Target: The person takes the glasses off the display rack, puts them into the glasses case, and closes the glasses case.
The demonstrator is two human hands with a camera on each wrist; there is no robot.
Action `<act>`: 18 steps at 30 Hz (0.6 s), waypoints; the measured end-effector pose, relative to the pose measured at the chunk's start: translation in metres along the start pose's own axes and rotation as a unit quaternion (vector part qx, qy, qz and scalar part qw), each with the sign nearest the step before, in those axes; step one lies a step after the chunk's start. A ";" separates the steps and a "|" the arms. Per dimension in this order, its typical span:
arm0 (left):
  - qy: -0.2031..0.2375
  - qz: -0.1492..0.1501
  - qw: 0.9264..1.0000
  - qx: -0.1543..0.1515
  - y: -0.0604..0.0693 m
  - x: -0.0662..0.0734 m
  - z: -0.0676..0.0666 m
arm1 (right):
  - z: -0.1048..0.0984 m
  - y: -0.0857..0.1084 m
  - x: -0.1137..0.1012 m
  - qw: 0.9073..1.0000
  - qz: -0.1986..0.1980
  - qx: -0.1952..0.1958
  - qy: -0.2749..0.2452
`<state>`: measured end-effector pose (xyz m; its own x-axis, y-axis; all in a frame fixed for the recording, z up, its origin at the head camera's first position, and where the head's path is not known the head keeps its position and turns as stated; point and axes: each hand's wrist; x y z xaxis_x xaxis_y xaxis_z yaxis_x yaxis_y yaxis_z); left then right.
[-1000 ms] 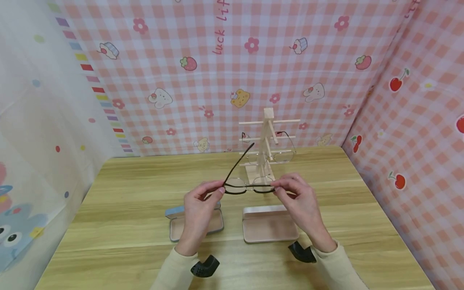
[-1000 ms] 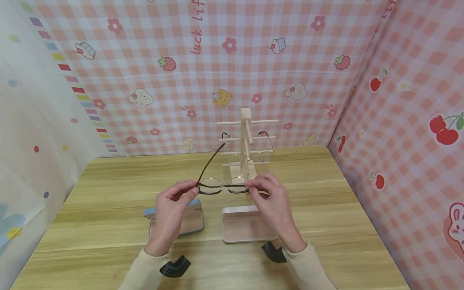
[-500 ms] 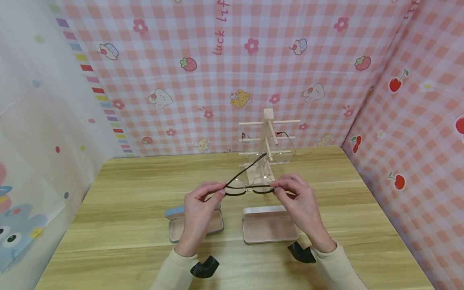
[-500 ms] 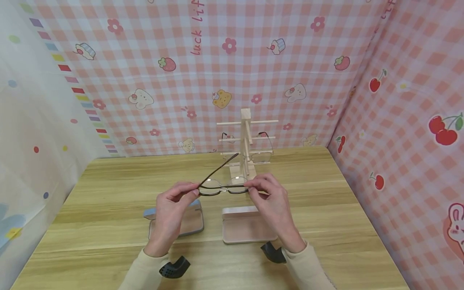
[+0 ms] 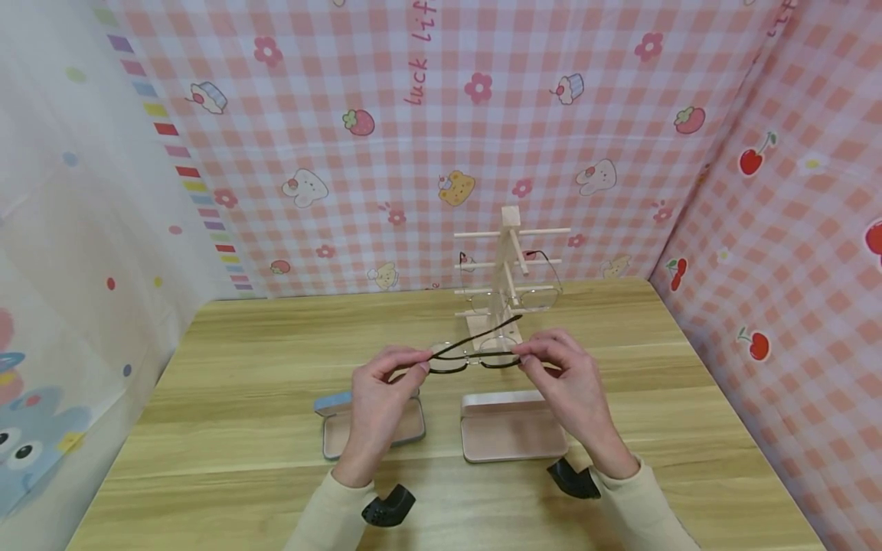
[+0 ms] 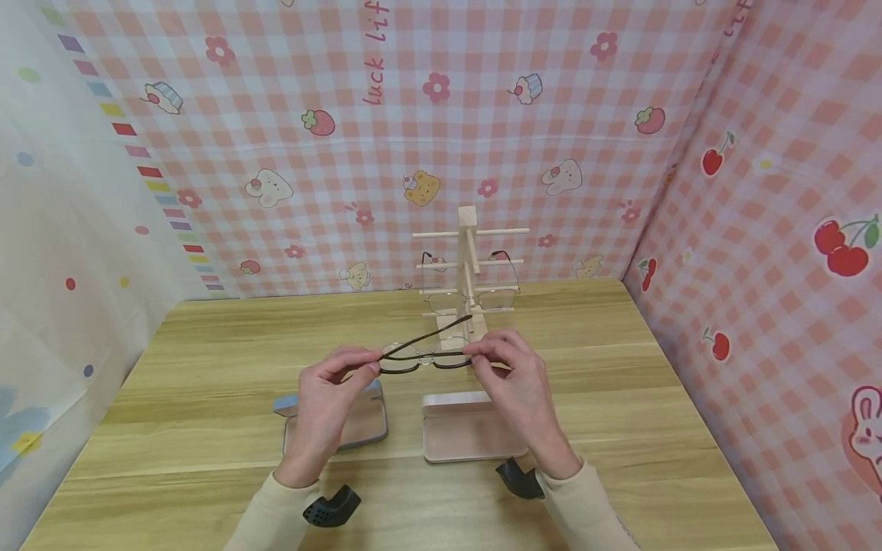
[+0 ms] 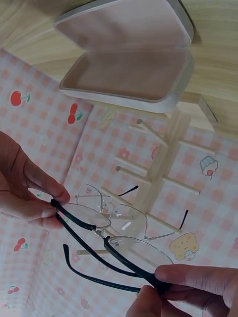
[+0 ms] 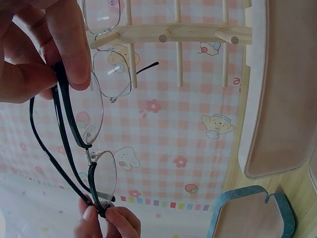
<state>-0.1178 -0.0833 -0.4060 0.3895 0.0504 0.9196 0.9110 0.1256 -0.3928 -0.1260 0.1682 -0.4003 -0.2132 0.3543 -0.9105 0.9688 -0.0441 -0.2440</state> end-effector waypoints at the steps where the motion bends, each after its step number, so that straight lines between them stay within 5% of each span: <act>1: 0.000 0.000 1.000 0.000 0.000 0.000 0.000 | 0.000 0.000 0.000 1.000 0.000 -0.001 -0.001; 18: -0.014 0.017 1.000 0.002 0.000 -0.004 0.001 | 0.001 0.000 0.002 1.000 -0.005 -0.008 -0.008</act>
Point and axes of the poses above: each hand's wrist, its own y-axis away from the middle knuckle, its own z-axis out of the palm, x = y × z, and after that the axes turned 11 degrees about z, right-handed
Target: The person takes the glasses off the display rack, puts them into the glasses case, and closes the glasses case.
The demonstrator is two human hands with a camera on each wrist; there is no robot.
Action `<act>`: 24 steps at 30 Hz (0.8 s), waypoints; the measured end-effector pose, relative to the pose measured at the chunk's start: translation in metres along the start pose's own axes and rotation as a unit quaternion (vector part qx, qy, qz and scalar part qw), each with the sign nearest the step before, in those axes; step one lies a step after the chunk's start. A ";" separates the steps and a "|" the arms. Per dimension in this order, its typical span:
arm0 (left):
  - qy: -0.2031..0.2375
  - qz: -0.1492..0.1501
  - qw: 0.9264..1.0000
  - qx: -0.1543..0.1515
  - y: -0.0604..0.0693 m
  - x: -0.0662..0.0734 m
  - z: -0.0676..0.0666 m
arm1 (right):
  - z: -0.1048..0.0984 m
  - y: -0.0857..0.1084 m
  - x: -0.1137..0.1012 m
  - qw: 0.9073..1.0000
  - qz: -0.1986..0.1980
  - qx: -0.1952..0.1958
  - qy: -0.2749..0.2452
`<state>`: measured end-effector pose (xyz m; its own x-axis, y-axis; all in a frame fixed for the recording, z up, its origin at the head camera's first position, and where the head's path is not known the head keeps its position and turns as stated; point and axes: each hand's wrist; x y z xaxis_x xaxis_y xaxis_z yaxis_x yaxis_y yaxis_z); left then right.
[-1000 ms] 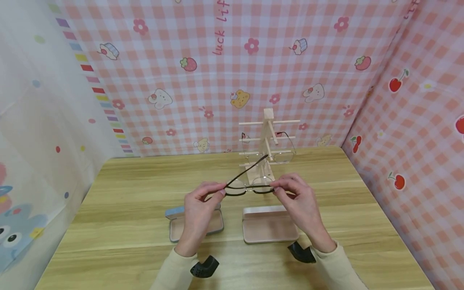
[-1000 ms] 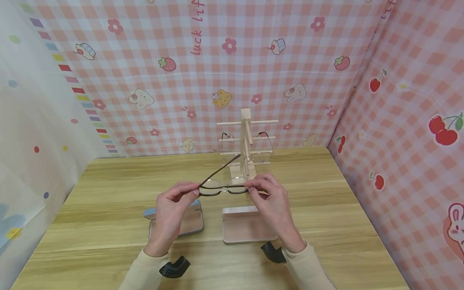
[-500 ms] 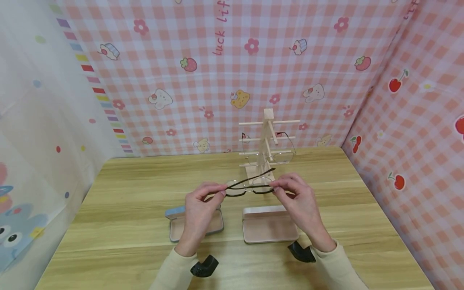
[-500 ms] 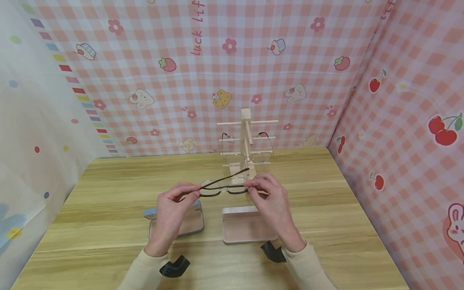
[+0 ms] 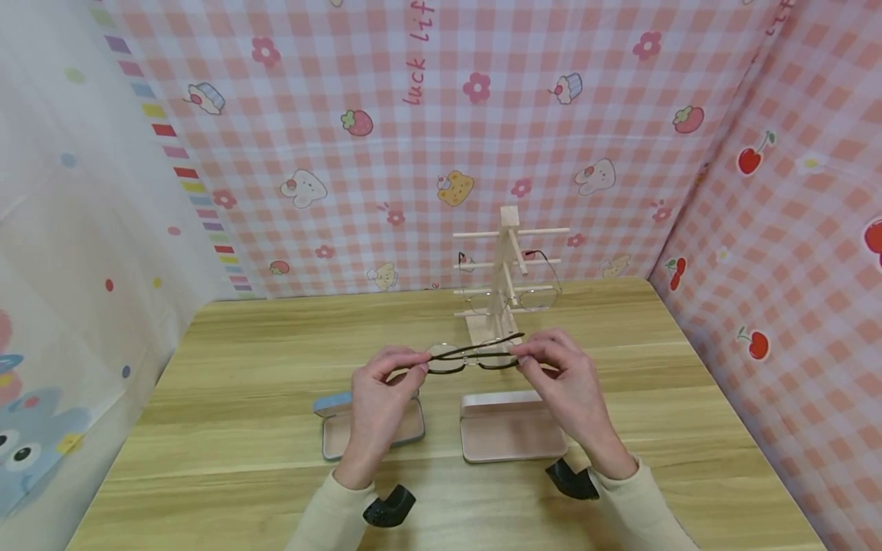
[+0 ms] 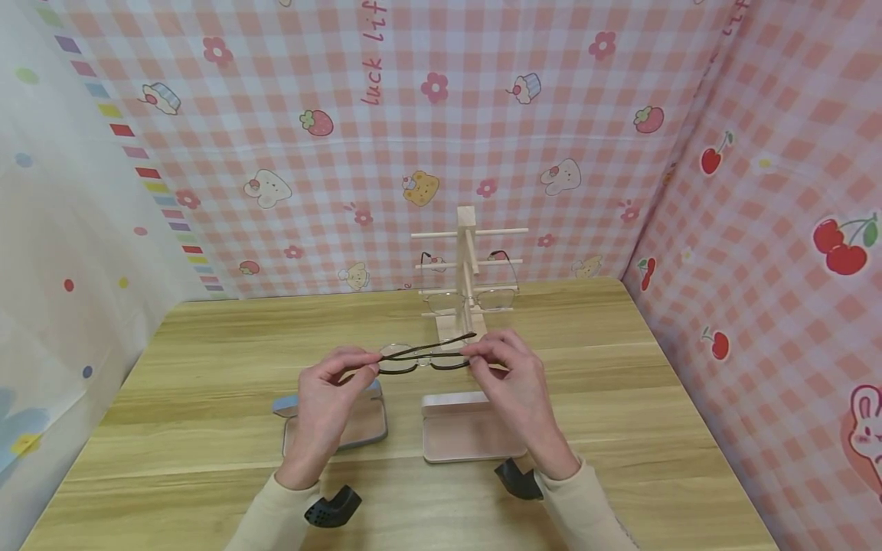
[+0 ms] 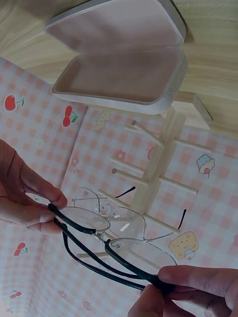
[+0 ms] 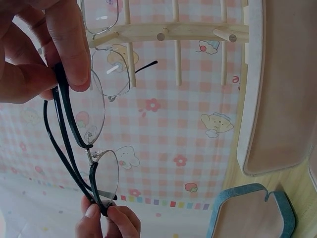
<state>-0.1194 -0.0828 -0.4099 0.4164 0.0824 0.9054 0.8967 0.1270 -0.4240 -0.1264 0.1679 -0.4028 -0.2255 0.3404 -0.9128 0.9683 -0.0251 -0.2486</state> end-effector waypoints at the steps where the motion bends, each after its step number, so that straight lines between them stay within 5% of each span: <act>1: -0.001 0.000 1.000 0.000 0.000 0.000 0.000 | 0.000 0.000 0.000 1.000 0.001 0.000 0.001; 24: -0.027 -0.015 0.999 -0.019 0.003 -0.005 -0.001 | -0.001 0.003 0.007 1.000 0.016 -0.018 -0.013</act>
Point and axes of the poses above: each hand's wrist, its own y-axis away from the middle knuckle, its own z-axis out of the palm, x = y × z, and after that the axes turned 11 degrees about z, right-handed
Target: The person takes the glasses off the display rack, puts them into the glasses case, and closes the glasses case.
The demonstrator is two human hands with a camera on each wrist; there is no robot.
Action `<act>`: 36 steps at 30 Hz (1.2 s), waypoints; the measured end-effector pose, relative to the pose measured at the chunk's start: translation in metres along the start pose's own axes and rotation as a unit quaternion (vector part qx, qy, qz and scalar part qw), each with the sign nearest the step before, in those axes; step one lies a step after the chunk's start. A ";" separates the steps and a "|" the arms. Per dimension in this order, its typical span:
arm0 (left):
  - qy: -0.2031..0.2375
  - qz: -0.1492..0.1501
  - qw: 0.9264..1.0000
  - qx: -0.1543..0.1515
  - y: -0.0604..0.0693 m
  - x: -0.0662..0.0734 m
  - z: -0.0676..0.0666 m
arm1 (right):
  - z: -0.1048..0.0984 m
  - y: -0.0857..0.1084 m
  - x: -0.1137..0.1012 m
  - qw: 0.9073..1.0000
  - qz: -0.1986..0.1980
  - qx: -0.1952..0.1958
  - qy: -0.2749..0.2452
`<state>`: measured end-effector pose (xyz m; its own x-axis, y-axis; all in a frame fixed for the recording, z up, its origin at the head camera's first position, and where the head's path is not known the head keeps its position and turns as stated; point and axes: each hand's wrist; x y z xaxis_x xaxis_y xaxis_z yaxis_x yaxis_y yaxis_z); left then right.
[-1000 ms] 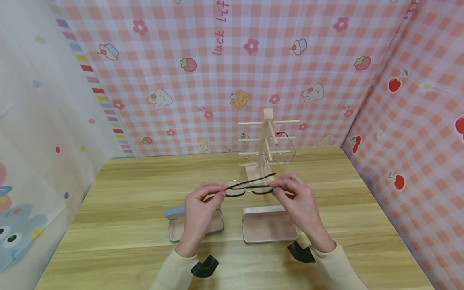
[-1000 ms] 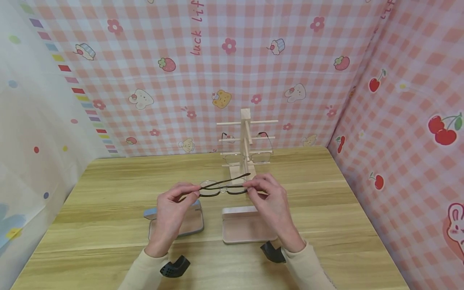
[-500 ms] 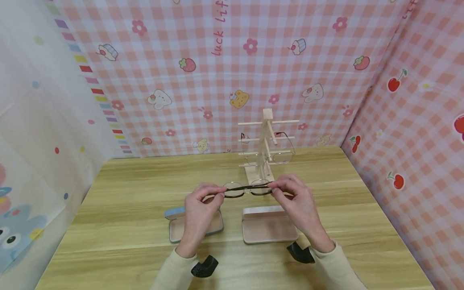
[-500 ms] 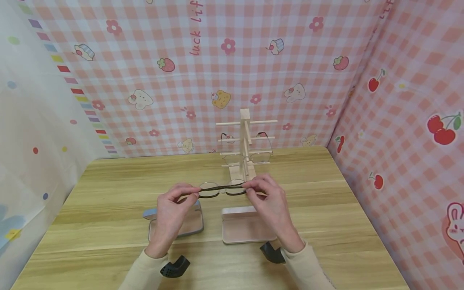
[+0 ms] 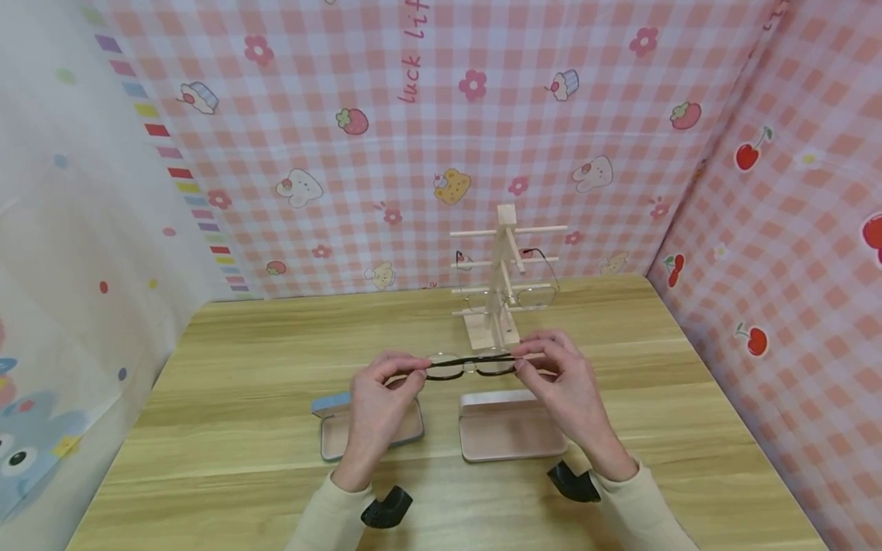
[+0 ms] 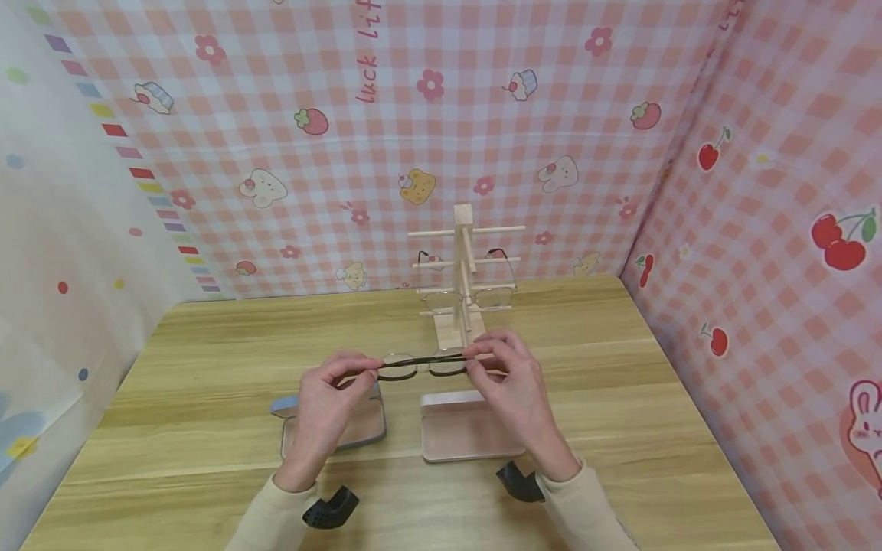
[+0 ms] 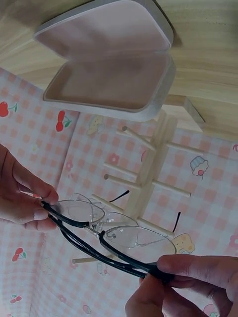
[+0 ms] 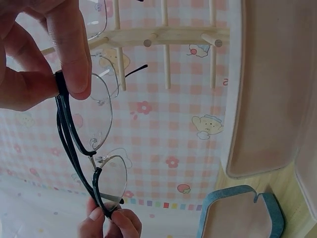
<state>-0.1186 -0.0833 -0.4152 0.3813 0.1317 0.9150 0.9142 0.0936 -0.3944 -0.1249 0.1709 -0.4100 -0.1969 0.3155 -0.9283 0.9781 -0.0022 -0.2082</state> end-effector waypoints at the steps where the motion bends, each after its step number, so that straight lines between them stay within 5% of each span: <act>1: 0.004 -0.002 1.000 -0.003 0.000 0.000 0.000 | -0.001 0.000 0.001 1.000 0.000 -0.004 -0.002; 13: 0.031 -0.024 0.997 -0.069 0.009 -0.005 0.001 | -0.014 0.009 0.010 0.998 0.057 -0.028 0.021; 25: 0.043 -0.013 0.997 -0.062 0.021 -0.014 0.006 | -0.029 0.017 0.013 0.987 0.133 -0.090 0.014; 36: 0.032 -0.020 0.997 -0.063 0.032 -0.023 0.010 | -0.037 0.023 0.023 0.982 0.146 -0.119 0.020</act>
Point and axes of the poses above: each hand's wrist, its own y-axis away from the middle knuckle, its own z-axis out of the palm, x = y × z, and after that the axes turned 11 degrees about z, right-handed
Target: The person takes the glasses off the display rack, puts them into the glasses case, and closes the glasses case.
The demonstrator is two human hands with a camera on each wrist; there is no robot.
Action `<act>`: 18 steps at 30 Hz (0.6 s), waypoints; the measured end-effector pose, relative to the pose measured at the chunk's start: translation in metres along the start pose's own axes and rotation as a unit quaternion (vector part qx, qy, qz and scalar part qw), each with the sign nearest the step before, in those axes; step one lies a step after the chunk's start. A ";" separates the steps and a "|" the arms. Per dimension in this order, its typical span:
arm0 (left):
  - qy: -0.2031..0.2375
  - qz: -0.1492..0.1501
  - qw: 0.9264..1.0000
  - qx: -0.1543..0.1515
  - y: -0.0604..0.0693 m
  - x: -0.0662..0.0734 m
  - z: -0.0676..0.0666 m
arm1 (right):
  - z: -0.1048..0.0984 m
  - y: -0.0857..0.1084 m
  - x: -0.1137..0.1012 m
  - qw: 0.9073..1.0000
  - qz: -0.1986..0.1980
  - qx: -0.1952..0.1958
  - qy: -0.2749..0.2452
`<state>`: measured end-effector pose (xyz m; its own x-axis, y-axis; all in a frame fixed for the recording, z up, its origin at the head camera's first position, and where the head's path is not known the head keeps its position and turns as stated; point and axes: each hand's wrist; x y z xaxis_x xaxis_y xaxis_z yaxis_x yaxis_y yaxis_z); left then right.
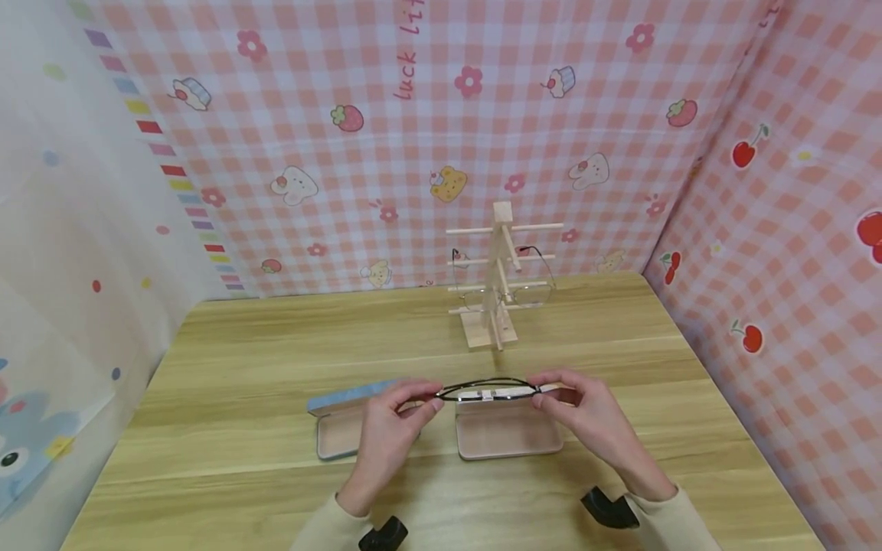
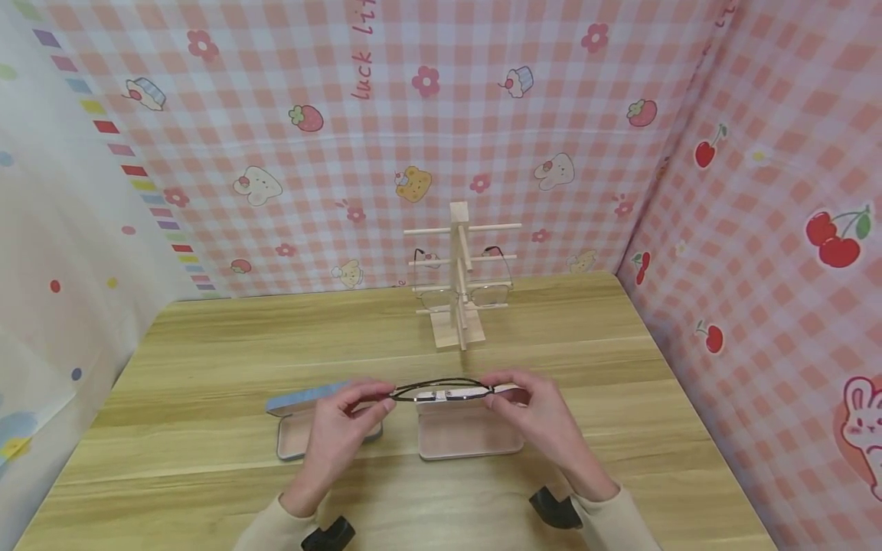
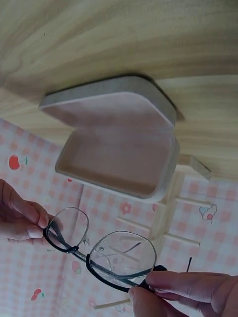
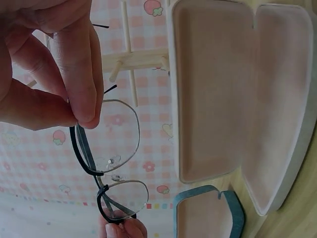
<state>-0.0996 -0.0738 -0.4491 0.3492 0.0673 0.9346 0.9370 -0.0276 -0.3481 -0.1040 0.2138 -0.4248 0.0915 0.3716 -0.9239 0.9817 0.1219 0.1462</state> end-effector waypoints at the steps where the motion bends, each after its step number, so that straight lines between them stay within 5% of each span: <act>1: -0.002 -0.001 1.000 -0.001 0.001 -0.001 0.000 | 0.000 0.000 0.001 1.000 0.002 -0.001 0.001; 18: -0.028 -0.007 0.999 -0.046 0.009 -0.013 0.005 | -0.007 0.005 0.020 1.000 0.015 -0.026 -0.002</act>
<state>-0.0954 -0.0701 -0.4644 0.3383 0.1238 0.9329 0.9384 -0.1181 -0.3246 -0.0982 0.2286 -0.4404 0.1223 0.3724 -0.9200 0.9685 0.1578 0.1926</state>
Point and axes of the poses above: each hand's wrist, its own y-axis away from the middle knuckle, its own z-axis out of the palm, x = y × z, and after that the axes turned 11 degrees about z, right-handed
